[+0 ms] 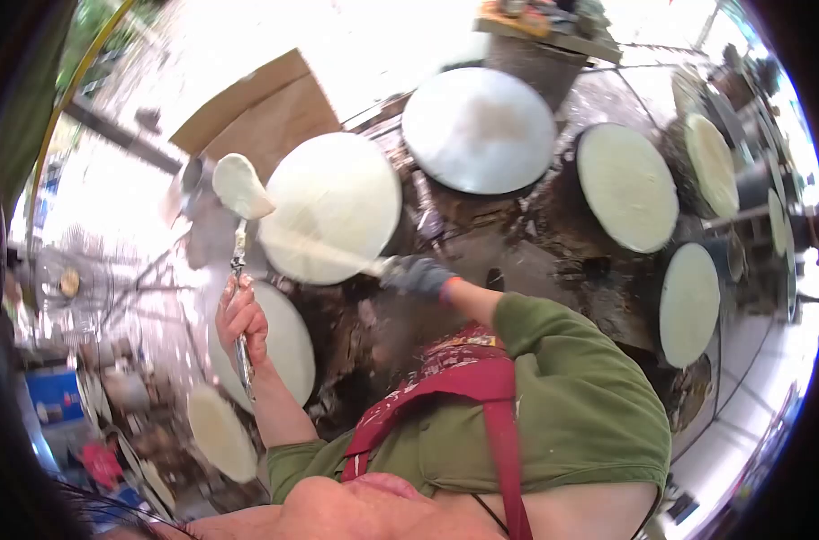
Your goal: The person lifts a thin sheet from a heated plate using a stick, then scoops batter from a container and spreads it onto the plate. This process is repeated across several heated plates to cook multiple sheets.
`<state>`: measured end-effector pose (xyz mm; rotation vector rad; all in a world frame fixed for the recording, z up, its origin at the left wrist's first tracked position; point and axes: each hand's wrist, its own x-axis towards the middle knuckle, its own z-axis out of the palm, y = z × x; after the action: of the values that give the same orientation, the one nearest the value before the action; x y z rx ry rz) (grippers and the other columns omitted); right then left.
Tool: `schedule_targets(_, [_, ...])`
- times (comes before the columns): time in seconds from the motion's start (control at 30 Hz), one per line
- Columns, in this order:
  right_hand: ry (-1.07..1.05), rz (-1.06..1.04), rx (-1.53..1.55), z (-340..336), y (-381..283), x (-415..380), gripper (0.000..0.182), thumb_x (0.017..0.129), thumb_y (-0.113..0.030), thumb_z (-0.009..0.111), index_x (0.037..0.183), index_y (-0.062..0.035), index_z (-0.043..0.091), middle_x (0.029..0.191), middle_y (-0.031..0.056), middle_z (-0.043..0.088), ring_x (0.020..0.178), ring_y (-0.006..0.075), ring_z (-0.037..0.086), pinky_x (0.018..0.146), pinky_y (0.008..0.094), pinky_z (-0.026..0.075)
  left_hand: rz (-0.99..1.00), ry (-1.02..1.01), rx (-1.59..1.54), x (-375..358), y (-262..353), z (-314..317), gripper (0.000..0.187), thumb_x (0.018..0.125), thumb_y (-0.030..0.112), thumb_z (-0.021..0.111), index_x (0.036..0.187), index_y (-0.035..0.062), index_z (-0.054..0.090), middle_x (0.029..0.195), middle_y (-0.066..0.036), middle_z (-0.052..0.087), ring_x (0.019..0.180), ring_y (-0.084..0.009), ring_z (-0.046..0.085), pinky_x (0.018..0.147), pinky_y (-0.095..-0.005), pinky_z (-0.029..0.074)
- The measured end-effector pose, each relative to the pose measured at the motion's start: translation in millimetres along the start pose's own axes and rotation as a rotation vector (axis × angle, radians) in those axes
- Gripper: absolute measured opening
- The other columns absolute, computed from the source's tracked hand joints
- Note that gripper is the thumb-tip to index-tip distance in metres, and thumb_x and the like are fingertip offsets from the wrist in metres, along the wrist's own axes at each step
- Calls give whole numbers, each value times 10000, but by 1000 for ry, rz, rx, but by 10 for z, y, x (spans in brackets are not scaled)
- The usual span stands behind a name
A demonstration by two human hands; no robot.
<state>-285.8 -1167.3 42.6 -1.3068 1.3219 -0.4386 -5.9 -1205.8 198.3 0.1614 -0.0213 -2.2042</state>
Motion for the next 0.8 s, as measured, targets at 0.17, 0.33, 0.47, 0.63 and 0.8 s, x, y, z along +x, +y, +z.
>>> schedule_targets(0.17, [769, 113, 600, -1760, 1307, -1109, 275, 907, -263, 524, 1122, -98, 575, 751, 6, 558, 581, 129, 473, 542, 277, 436, -188, 103, 229, 1677, -1271, 143, 297, 991, 208, 296, 1029, -69, 396, 537, 76, 357, 331, -2, 364, 318, -180, 168])
schedule_targets(0.33, [1061, -88, 739, -2617, 2520, -816, 278, 880, -182, 571, 1141, -87, 577, 857, 71, 629, 703, 136, 574, 638, 285, 481, -347, 40, 722, 3462, -2497, -371, 269, 956, 242, 409, 966, -14, 490, 556, 56, 332, 350, -29, 294, 392, -218, 296])
schedule_targets(0.47, [1073, 239, -357, -3002, 2024, -787, 305, 898, -256, 484, 1119, -64, 573, 998, 161, 624, 925, 274, 600, 795, 328, 469, -187, 174, 1129, 4294, -3482, -1040, 264, 921, 213, 469, 958, -46, 511, 600, 4, 444, 390, -81, 372, 410, -246, 340])
schedule_targets(0.63, [1116, 343, -442, -3040, 2133, -705, 302, 877, -293, 471, 1064, -82, 578, 917, 178, 616, 790, 350, 605, 675, 451, 484, 131, 218, 2035, 4462, -3574, -1232, 399, 869, 211, 546, 1117, -95, 480, 794, -162, 595, 639, -250, 585, 593, -347, 462])
schedule_targets(0.8, [948, 329, 188, -2899, 2122, -132, 376, 897, -399, 445, 988, -76, 615, 839, 198, 627, 777, 364, 600, 677, 436, 475, 689, 207, 2140, 4340, -2957, -1114, 406, 863, 161, 548, 1171, -84, 450, 973, -273, 581, 924, -400, 572, 801, -398, 451])
